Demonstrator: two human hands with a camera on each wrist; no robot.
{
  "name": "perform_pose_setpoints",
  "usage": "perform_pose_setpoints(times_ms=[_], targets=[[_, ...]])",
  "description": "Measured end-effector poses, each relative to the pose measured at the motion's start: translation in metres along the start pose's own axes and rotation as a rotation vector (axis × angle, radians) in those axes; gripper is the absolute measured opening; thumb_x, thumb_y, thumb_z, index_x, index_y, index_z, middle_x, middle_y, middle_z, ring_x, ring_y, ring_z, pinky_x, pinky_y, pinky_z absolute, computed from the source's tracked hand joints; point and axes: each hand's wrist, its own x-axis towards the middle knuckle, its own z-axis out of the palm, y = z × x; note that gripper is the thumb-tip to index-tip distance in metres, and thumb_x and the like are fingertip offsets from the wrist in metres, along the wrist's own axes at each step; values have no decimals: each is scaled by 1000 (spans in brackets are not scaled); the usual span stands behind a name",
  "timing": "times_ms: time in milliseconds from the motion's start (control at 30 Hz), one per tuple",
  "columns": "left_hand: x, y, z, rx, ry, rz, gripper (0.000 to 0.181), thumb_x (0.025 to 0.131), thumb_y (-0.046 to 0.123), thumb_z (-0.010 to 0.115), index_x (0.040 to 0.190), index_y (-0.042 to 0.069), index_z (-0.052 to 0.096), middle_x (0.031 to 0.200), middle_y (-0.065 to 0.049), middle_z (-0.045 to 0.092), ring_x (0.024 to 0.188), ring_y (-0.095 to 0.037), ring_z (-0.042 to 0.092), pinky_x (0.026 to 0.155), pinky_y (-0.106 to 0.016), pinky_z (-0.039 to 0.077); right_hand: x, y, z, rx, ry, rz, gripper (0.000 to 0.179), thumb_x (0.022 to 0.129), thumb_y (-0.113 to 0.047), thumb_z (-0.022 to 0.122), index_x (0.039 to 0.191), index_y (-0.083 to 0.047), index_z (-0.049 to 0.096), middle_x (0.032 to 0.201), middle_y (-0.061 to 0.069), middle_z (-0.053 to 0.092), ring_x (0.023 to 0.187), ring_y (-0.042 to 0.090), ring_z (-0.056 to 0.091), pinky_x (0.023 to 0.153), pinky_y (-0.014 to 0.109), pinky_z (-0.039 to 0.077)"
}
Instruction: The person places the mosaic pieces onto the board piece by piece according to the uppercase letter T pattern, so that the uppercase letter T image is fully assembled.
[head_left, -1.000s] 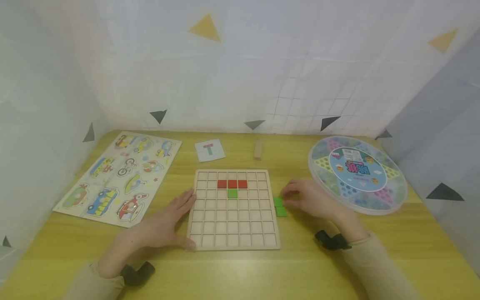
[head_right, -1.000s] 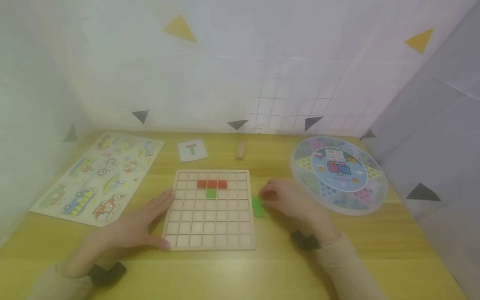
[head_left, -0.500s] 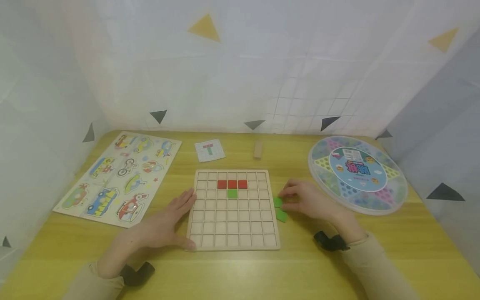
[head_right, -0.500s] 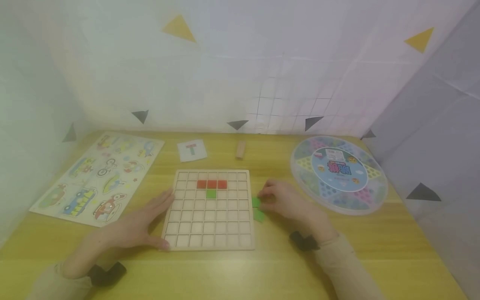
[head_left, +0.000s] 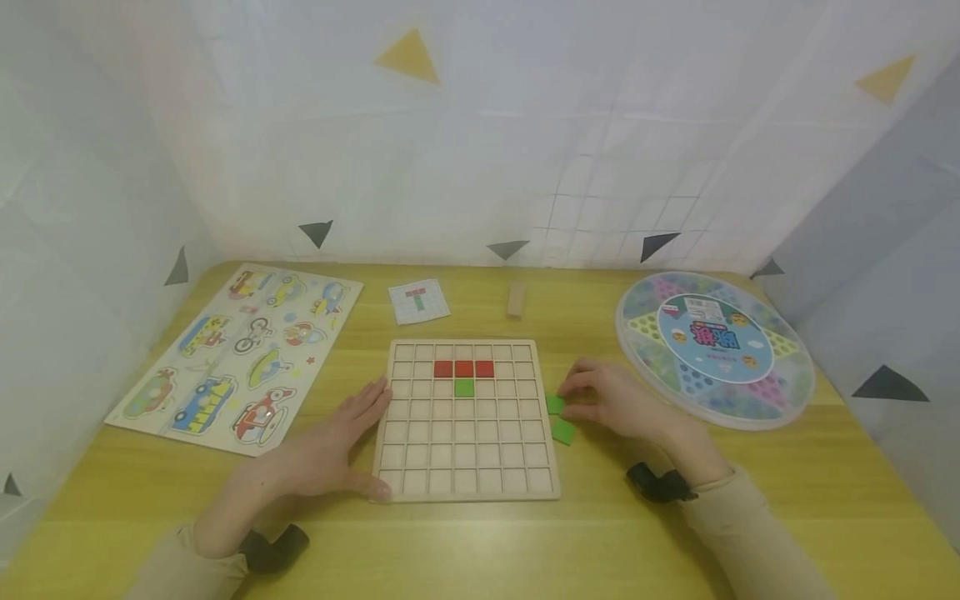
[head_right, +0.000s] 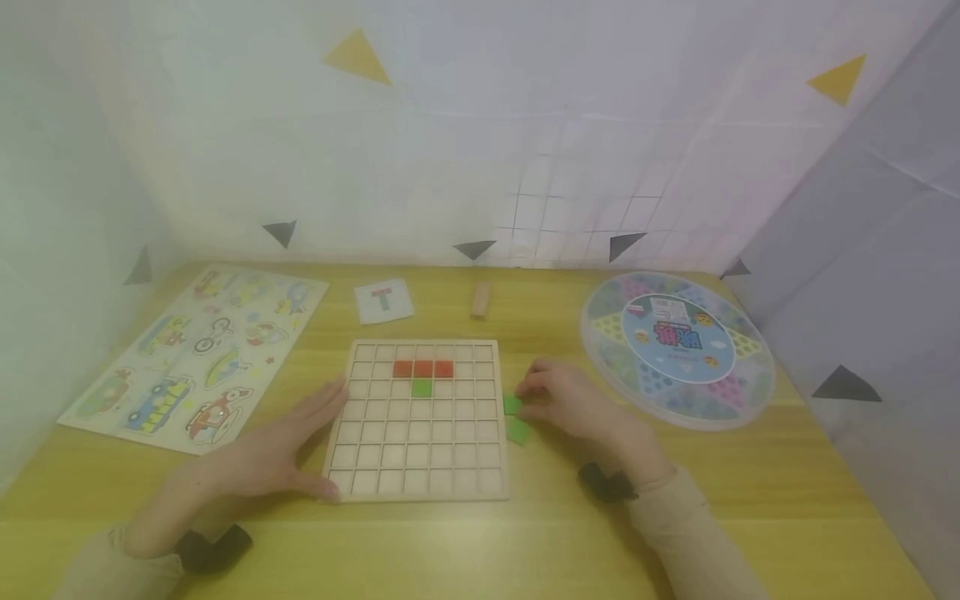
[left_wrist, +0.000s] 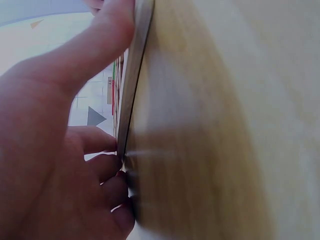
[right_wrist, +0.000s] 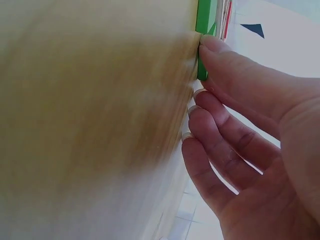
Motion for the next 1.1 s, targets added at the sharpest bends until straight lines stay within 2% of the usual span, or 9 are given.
perform_pose_setpoints(times_ms=[300,500,667,800,1100], targets=[[0,1,-1,8,0,4,127,69,67,78,161,7,14,169,-10,0,152,-44,6,121,-59,18,-1,2,2,-34,13,-28,16,85,-22,81,98,-15,76,95,-9,62,86,6,59,77,29,55],[0,2,-1,4,-3,-4,127,69,67,78,161,8,13,169,-10,0,152,-44,6,121,-60,18,-3,0,-1,-6,7,-32,15,86,-24,80,97,-16,75,96,-8,62,86,6,59,77,27,55],[0,2,-1,5,-3,-3,127,69,68,77,161,8,13,169,-10,-1,152,-44,6,121,-60,17,-5,-2,-8,72,20,30,15,87,-27,79,98,-20,74,97,-10,63,85,8,58,76,27,54],[0,2,-1,6,-2,-6,126,70,68,77,161,9,12,169,-10,-1,152,-45,6,121,-60,18,-7,-5,-15,73,32,59,15,88,-28,78,100,-22,72,100,-11,62,87,9,59,76,28,55],[-1,1,0,11,-1,-12,127,69,69,76,161,9,12,169,-9,-2,152,-43,5,121,-60,18,-7,-9,-18,70,68,0,15,89,-26,78,102,-21,72,101,-8,64,91,11,63,78,32,56]])
